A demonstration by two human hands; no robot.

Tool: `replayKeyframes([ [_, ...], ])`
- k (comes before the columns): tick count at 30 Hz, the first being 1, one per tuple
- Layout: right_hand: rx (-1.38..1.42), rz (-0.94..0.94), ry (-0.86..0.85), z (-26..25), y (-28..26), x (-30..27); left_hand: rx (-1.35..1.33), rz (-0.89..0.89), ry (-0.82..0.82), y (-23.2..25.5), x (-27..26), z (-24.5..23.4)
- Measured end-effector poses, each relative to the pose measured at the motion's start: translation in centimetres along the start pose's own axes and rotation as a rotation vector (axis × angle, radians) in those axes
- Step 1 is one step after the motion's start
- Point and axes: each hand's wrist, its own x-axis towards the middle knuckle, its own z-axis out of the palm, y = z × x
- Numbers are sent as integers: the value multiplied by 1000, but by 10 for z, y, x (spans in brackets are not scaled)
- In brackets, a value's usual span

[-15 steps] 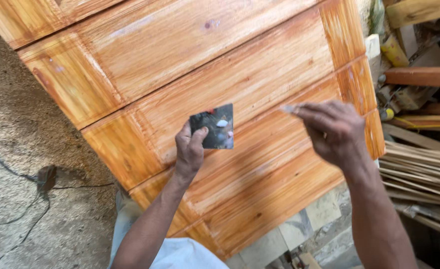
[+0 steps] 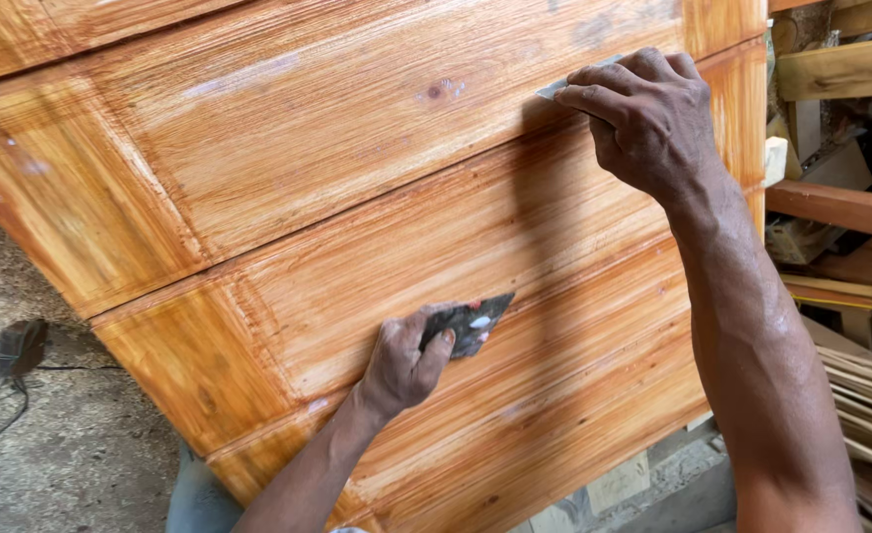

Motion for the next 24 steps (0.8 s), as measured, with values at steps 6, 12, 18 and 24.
replayKeyframes([
  [6,-52,-3,46,-8,0,-3,16,84,-45,-4,-6,15],
  [12,1,25,7,-16,-2,-3,131,164,-51,-6,-4,24],
  [18,-10,-22,-45,-26,-4,-14,138,204,-95,-16,-5,24],
  [24,-30,58,-67,-16,21,-17,92,177,-92,-20,-7,25],
])
